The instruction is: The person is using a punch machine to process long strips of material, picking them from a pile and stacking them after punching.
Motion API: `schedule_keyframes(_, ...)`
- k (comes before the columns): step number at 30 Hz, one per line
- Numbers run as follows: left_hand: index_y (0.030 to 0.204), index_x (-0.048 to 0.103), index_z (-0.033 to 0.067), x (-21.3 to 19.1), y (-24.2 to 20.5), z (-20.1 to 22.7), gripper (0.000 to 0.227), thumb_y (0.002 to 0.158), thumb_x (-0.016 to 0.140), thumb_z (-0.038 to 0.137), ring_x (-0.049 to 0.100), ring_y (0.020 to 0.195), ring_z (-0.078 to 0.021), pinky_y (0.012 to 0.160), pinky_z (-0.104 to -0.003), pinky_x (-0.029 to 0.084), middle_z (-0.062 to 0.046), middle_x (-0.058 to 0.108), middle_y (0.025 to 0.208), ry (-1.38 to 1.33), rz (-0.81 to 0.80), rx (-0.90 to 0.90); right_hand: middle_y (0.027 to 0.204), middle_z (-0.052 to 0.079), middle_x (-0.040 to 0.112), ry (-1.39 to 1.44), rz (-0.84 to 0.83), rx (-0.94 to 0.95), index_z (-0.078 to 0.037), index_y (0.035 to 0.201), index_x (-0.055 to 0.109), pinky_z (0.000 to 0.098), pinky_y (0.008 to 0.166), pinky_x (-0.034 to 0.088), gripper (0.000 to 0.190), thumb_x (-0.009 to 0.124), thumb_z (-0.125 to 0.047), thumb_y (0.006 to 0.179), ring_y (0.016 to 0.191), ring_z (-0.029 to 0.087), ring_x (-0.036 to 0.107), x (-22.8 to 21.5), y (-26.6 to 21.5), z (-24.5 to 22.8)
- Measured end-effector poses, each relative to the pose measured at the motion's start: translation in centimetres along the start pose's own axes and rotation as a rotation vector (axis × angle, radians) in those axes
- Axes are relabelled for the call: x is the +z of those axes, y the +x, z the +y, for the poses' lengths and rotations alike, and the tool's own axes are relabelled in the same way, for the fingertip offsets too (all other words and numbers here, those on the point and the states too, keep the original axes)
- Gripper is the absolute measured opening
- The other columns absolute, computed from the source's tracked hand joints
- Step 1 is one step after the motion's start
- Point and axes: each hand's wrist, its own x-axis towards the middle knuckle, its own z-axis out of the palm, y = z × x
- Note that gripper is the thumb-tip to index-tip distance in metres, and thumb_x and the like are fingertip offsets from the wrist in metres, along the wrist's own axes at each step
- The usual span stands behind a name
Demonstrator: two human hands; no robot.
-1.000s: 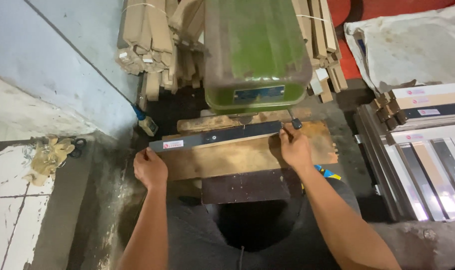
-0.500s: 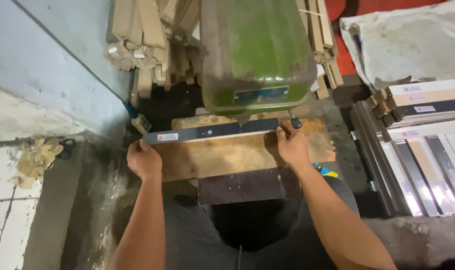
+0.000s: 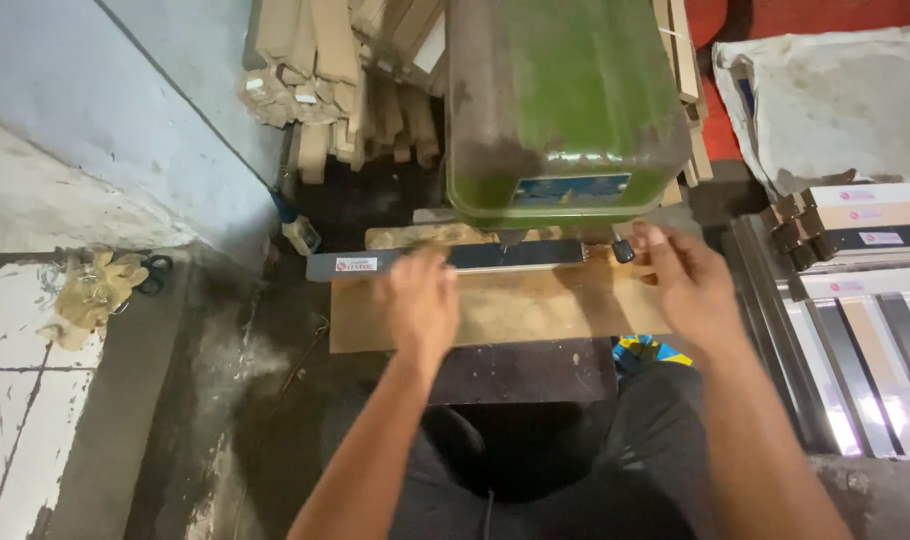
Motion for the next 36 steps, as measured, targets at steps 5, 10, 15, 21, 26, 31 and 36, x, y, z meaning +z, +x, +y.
schedule_keyframes(5, 0.141, 0.06, 0.0193, 3.1, -2.3, 2.7, 0.037, 0.107, 0.049, 0.029, 0.048, 0.132, -0.0231, 0.102, -0.045, 0.031, 0.0, 0.06, 0.141, -0.1, -0.043, 0.171, 0.072, 0.014, 0.072, -0.11, -0.118, 0.004, -0.007, 0.103, 0.08, 0.0412, 0.07, 0.054, 0.03, 0.063, -0.031, 0.105, 0.071, 0.024, 0.065, -1.7, -0.8, -3.2)
schedule_keyframes(10, 0.144, 0.057, 0.0206, 4.2, -2.5, 2.3, 0.044, 0.1, 0.051, 0.024, 0.047, 0.134, -0.0211, 0.104, -0.045, 0.031, 0.002, 0.057, 0.143, -0.069, 0.022, 0.217, 0.069, 0.011, 0.074, -0.24, -0.222, 0.013, -0.01, 0.111, 0.08, 0.0429, 0.069, 0.055, 0.033, 0.061, -0.035, 0.104, 0.072, 0.026, 0.07, 1.5, 3.2, 0.9)
schedule_keyframes(15, 0.139, 0.06, 0.0204, 3.6, -2.3, 2.8, 0.042, 0.099, 0.051, 0.023, 0.05, 0.131, -0.0201, 0.102, -0.044, 0.033, 0.002, 0.059, 0.138, -0.02, 0.059, 0.213, 0.072, 0.013, 0.069, -0.096, -0.24, -0.157, -0.005, 0.11, 0.078, 0.0429, 0.071, 0.056, 0.029, 0.051, -0.018, 0.108, 0.067, 0.028, 0.066, 4.9, 9.0, 2.8)
schedule_keyframes(21, 0.143, 0.056, 0.0182, 3.4, -2.3, 2.6, 0.046, 0.097, 0.05, 0.02, 0.046, 0.133, -0.0218, 0.102, -0.044, 0.032, 0.0, 0.056, 0.141, -0.033, -0.04, 0.201, 0.089, 0.008, 0.067, 0.083, -0.172, -0.275, -0.008, 0.117, 0.071, 0.0375, 0.078, 0.055, 0.021, 0.054, -0.016, 0.109, 0.081, 0.022, 0.064, 4.9, 11.3, -0.8)
schedule_keyframes(26, 0.141, 0.057, 0.0177, 3.2, -2.5, 2.9, 0.044, 0.097, 0.05, 0.021, 0.047, 0.133, -0.0219, 0.103, -0.044, 0.031, 0.0, 0.057, 0.139, -0.026, -0.028, 0.211, 0.103, 0.004, 0.066, 0.222, -0.104, -0.353, -0.01, 0.122, 0.066, 0.033, 0.083, 0.055, 0.017, 0.055, -0.015, 0.109, 0.093, 0.018, 0.062, 3.0, 11.6, -3.6)
schedule_keyframes(31, 0.153, 0.047, 0.0156, 3.4, -2.1, 2.5, 0.055, 0.099, 0.045, 0.027, 0.039, 0.141, -0.0274, 0.107, -0.052, 0.028, 0.0, 0.049, 0.155, 0.01, -0.249, 0.192, 0.117, 0.0, 0.065, 0.357, -0.028, -0.46, -0.012, 0.127, 0.061, 0.0285, 0.088, 0.054, 0.018, 0.057, -0.013, 0.11, 0.105, 0.013, 0.06, 0.5, 11.2, -7.0)
schedule_keyframes(36, 0.149, 0.053, 0.0152, 4.0, -2.3, 2.5, 0.052, 0.099, 0.05, 0.026, 0.045, 0.136, -0.0252, 0.107, -0.051, 0.031, 0.001, 0.053, 0.151, 0.041, -0.112, 0.23, 0.127, 0.014, 0.06, 0.225, 0.082, -0.72, 0.0, 0.135, 0.05, 0.0382, 0.098, 0.05, 0.045, 0.044, -0.038, 0.112, 0.116, 0.024, 0.057, -0.1, 5.5, -7.8)
